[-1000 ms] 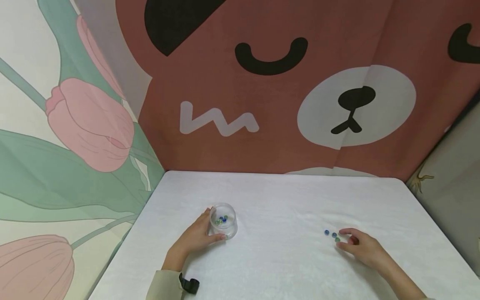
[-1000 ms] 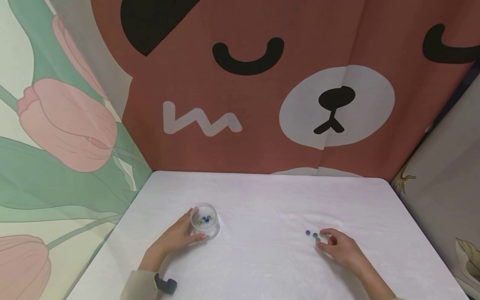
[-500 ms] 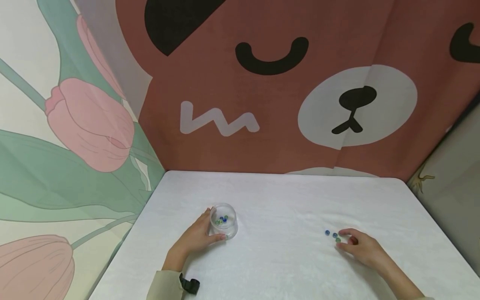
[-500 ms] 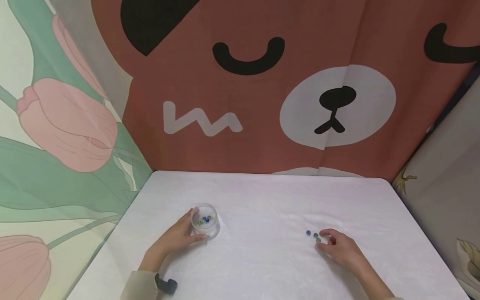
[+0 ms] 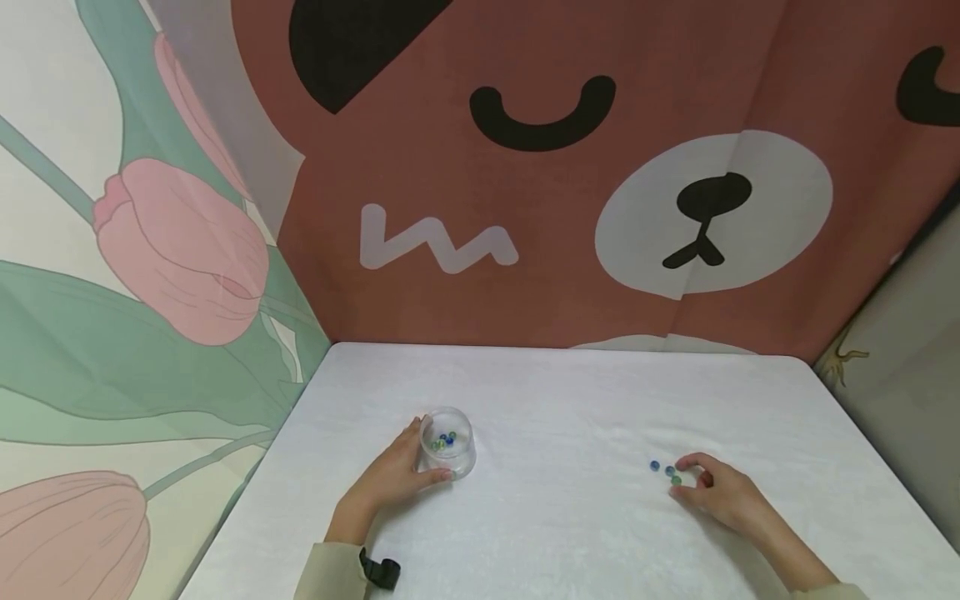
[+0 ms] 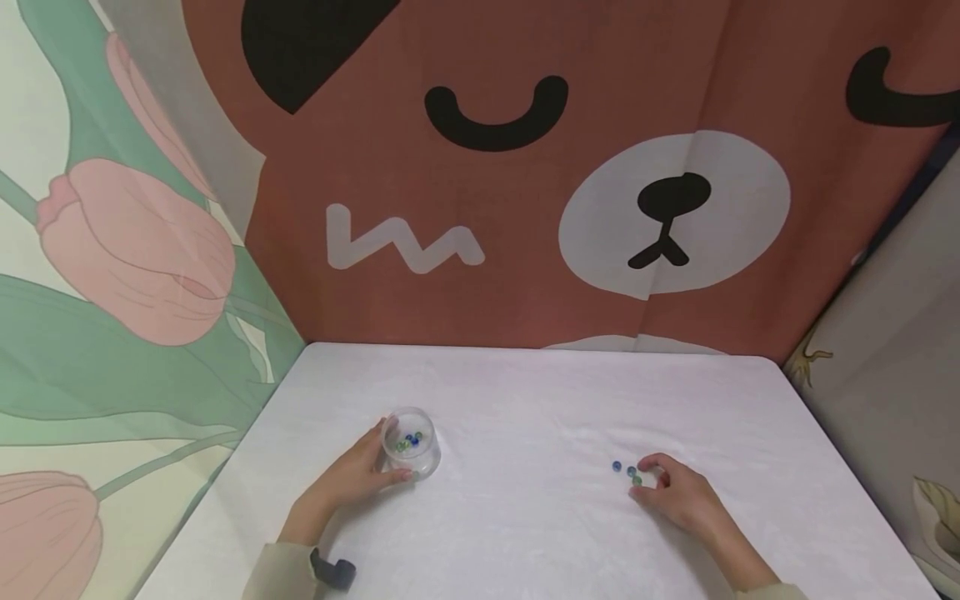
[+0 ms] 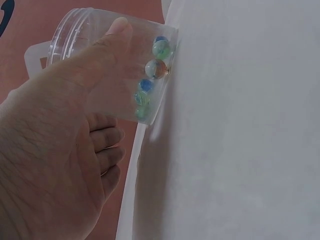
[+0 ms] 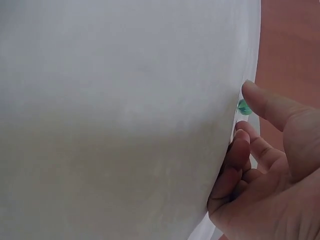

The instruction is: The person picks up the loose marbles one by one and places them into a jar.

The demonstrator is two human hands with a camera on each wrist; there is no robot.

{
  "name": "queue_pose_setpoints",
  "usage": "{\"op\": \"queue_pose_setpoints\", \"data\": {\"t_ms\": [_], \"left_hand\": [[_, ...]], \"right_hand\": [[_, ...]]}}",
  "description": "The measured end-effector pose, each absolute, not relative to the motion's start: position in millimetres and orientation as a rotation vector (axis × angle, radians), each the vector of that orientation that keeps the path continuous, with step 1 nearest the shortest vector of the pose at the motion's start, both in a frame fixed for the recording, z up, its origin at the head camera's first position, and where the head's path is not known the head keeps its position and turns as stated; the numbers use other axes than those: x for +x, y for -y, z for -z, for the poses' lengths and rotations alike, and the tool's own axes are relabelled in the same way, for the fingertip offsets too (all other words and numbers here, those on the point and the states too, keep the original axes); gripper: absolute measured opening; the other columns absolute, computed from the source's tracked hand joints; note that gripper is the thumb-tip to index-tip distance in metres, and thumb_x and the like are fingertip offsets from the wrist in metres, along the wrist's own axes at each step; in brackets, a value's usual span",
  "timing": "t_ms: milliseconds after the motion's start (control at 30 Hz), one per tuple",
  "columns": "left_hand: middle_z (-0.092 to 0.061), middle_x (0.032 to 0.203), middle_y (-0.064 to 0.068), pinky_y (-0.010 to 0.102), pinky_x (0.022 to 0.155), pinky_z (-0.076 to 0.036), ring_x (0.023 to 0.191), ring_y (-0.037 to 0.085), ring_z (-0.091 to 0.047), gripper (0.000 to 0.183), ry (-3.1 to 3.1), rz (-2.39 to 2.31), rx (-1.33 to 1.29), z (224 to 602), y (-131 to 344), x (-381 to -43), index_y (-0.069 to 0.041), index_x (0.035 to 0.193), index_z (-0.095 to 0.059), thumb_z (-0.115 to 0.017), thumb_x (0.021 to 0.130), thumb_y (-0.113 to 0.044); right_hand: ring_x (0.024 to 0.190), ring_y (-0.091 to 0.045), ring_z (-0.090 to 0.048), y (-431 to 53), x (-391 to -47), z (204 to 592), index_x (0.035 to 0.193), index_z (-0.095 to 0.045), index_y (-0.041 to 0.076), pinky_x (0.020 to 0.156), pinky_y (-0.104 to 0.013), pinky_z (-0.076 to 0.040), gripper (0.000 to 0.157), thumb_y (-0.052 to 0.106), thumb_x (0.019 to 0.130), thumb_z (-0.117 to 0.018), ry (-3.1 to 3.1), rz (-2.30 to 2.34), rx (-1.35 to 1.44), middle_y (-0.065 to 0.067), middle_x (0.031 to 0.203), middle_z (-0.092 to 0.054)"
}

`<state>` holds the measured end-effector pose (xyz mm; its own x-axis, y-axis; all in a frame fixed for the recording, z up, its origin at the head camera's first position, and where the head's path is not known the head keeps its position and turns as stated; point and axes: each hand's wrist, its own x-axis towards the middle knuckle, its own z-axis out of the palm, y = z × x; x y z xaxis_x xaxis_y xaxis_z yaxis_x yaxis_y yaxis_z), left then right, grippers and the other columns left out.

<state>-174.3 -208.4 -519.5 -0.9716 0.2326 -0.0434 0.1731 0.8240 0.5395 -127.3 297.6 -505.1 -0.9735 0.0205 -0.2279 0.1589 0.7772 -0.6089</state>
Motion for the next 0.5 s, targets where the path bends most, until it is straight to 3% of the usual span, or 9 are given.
{"op": "queue_pose_setpoints", "data": {"t_ms": [500], "left_hand": [[-0.023,0.166,0.019,0.057,0.122,-0.026,0.152,0.037,-0.025,0.114,-2.893,-0.851,0.321,518.0,209.0,-172.7,-0.01,0.161,-0.025,-0.073,0.078,-0.071]], "right_hand": [[0.075,-0.02,-0.047,-297.7,-130.3,507.2,0.118,-0.061,0.011,0.062,-0.031,-0.034,0.045,0.043,0.09,-0.075,-2.773,0.915,0.134,-0.005,0.086,-0.049]]}}
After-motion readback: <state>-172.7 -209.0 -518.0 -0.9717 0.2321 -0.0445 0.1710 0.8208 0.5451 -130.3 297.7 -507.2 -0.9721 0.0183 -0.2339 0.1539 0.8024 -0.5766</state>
